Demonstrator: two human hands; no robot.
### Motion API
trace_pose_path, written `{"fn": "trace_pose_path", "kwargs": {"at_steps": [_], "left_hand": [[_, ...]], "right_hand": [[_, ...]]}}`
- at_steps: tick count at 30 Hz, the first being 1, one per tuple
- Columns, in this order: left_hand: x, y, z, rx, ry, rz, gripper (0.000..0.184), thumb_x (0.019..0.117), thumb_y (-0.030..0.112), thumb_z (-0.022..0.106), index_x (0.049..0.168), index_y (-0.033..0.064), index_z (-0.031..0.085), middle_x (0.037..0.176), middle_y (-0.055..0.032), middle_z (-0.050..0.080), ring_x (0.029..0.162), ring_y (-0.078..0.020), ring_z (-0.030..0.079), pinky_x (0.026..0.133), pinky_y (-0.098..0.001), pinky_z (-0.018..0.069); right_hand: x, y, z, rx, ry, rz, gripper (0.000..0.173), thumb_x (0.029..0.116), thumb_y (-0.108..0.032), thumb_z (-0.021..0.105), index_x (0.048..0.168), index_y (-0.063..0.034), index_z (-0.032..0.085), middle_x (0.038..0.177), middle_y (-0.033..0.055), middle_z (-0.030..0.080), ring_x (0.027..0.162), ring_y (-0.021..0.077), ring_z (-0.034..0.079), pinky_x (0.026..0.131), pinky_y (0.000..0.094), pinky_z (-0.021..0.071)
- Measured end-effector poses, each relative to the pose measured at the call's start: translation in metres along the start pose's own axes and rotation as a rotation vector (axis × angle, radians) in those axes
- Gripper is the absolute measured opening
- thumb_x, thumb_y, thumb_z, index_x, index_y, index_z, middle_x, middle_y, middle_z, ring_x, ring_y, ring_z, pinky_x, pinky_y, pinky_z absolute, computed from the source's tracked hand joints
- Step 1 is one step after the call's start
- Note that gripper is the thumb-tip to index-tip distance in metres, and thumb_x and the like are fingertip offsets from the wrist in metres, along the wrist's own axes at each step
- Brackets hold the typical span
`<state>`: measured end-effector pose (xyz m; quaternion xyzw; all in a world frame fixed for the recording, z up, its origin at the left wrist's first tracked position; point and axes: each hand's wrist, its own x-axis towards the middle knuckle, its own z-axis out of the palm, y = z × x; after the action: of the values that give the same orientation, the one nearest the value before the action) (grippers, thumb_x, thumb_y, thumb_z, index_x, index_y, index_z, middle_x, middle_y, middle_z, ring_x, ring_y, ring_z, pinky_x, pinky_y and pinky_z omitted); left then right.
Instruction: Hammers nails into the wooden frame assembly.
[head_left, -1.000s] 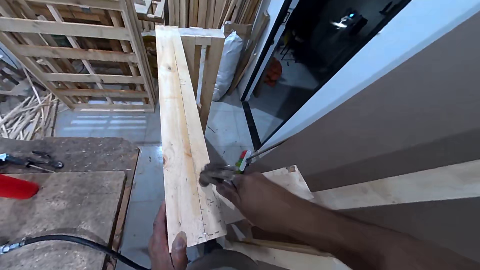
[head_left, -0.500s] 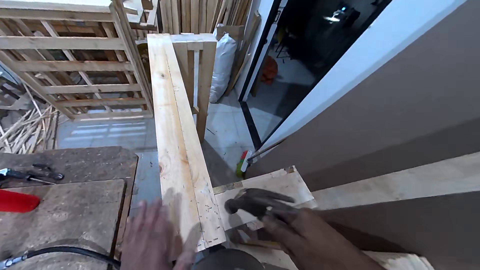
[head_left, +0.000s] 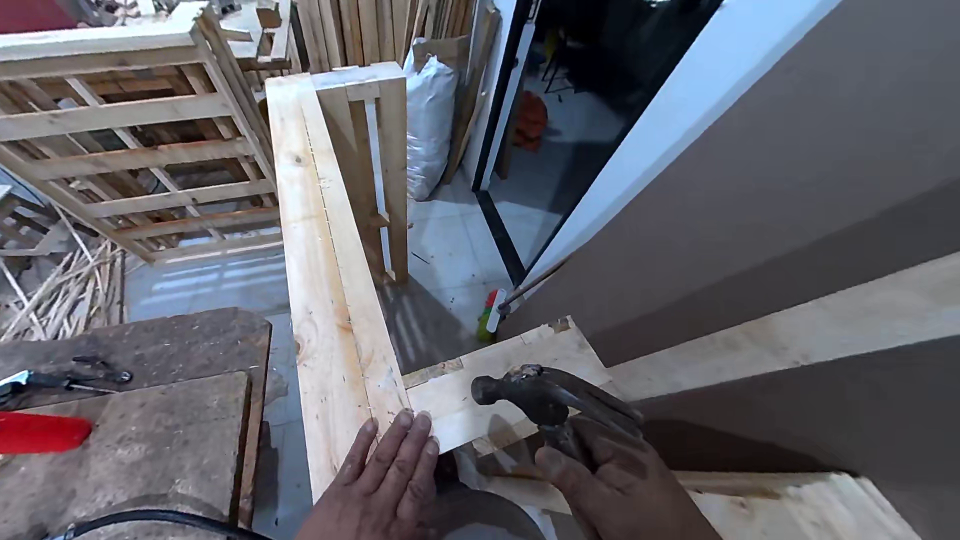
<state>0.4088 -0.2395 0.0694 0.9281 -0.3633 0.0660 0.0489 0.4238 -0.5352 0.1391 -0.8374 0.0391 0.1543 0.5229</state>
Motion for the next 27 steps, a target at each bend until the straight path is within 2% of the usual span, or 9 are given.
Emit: {"fn": "trace_pose_path", "kwargs": {"at_steps": [3,7,9,14,17,20,22,25,27], "left_hand": [[-0.002,0.0,0.0,-0.004,0.003,-0.002,0.073,0.1008,0.05,0.054,0.156,0.0045,0.04,0.166,-0.0124,0.034,0.153,-0.0303,0.031,0.121,-0.0596,0.0303],[0.006,0.005,-0.006,-0.054,-0.021,-0.144,0.091,0.096,0.068,0.05,0.156,0.0001,0.038,0.165,-0.0174,0.033,0.153,-0.0348,0.032,0.121,-0.0584,0.0309],[0.011,0.007,-0.006,-0.031,-0.039,-0.187,0.095,0.0937,0.069,0.052,0.156,-0.0004,0.037,0.165,-0.018,0.032,0.153,-0.0365,0.031,0.12,-0.0605,0.0302],[0.009,0.006,-0.003,0.0,-0.019,-0.164,0.079,0.0985,0.056,0.054,0.157,0.0046,0.039,0.166,-0.0117,0.033,0.152,-0.0321,0.034,0.119,-0.0594,0.0314],[0.004,0.007,-0.002,-0.014,0.015,-0.146,0.067,0.1013,0.047,0.054,0.154,0.0071,0.044,0.165,-0.0098,0.037,0.152,-0.0314,0.035,0.12,-0.0589,0.031],[-0.005,0.008,0.003,-0.031,0.098,-0.112,0.057,0.1025,0.043,0.054,0.15,0.0105,0.051,0.16,-0.007,0.045,0.151,-0.0283,0.037,0.121,-0.0557,0.0313],[-0.015,0.009,0.008,-0.063,0.212,-0.085,0.046,0.1032,0.039,0.056,0.141,0.0137,0.06,0.153,-0.0034,0.054,0.148,-0.0231,0.042,0.122,-0.0499,0.0335],[-0.031,0.013,0.018,-0.161,0.388,-0.058,0.027,0.103,0.033,0.061,0.123,0.0168,0.069,0.14,0.0,0.065,0.141,-0.0161,0.05,0.12,-0.04,0.0382],[-0.039,0.014,0.024,-0.201,0.461,-0.053,0.022,0.1026,0.032,0.062,0.118,0.0177,0.07,0.136,0.0022,0.067,0.139,-0.0132,0.052,0.119,-0.0368,0.039]], "right_hand": [[0.001,0.003,0.0,-0.033,-0.013,0.004,0.043,0.0925,-0.058,0.066,0.094,-0.0158,0.069,0.063,0.0,0.062,0.049,0.0146,0.061,0.045,0.0349,0.0537],[0.006,0.0,-0.001,-0.063,-0.041,0.04,0.041,0.0911,-0.058,0.067,0.099,-0.0177,0.07,0.066,-0.001,0.064,0.051,0.0139,0.062,0.047,0.0347,0.0544],[0.008,-0.002,0.0,-0.036,-0.048,0.034,0.042,0.0906,-0.058,0.068,0.098,-0.0173,0.07,0.064,-0.0003,0.062,0.049,0.0144,0.061,0.045,0.0348,0.0537],[0.014,-0.005,0.005,-0.028,-0.106,0.0,0.043,0.0902,-0.061,0.068,0.097,-0.0188,0.069,0.064,-0.0012,0.061,0.048,0.0135,0.059,0.044,0.0339,0.053],[0.019,-0.011,0.009,-0.03,-0.145,-0.047,0.039,0.0927,-0.057,0.067,0.102,-0.0186,0.07,0.067,-0.0019,0.063,0.05,0.0128,0.06,0.045,0.0338,0.0537],[0.03,-0.027,0.008,-0.123,-0.187,-0.181,0.046,0.0993,-0.058,0.057,0.107,-0.0136,0.067,0.07,-0.0007,0.062,0.052,0.0127,0.061,0.046,0.0348,0.0546],[0.034,-0.049,0.006,-0.188,-0.157,-0.368,0.047,0.1042,-0.052,0.052,0.106,-0.0074,0.067,0.072,0.002,0.062,0.056,0.0119,0.06,0.049,0.0338,0.0533],[0.027,-0.085,0.002,-0.259,-0.028,-0.727,0.04,0.1078,-0.041,0.051,0.106,-0.0046,0.068,0.079,0.0047,0.065,0.068,0.0087,0.063,0.059,0.0283,0.0549],[0.023,-0.091,0.006,-0.312,-0.043,-0.764,0.04,0.1078,-0.039,0.052,0.111,-0.0034,0.069,0.087,0.0087,0.071,0.078,0.0133,0.07,0.067,0.0328,0.0593]]}}
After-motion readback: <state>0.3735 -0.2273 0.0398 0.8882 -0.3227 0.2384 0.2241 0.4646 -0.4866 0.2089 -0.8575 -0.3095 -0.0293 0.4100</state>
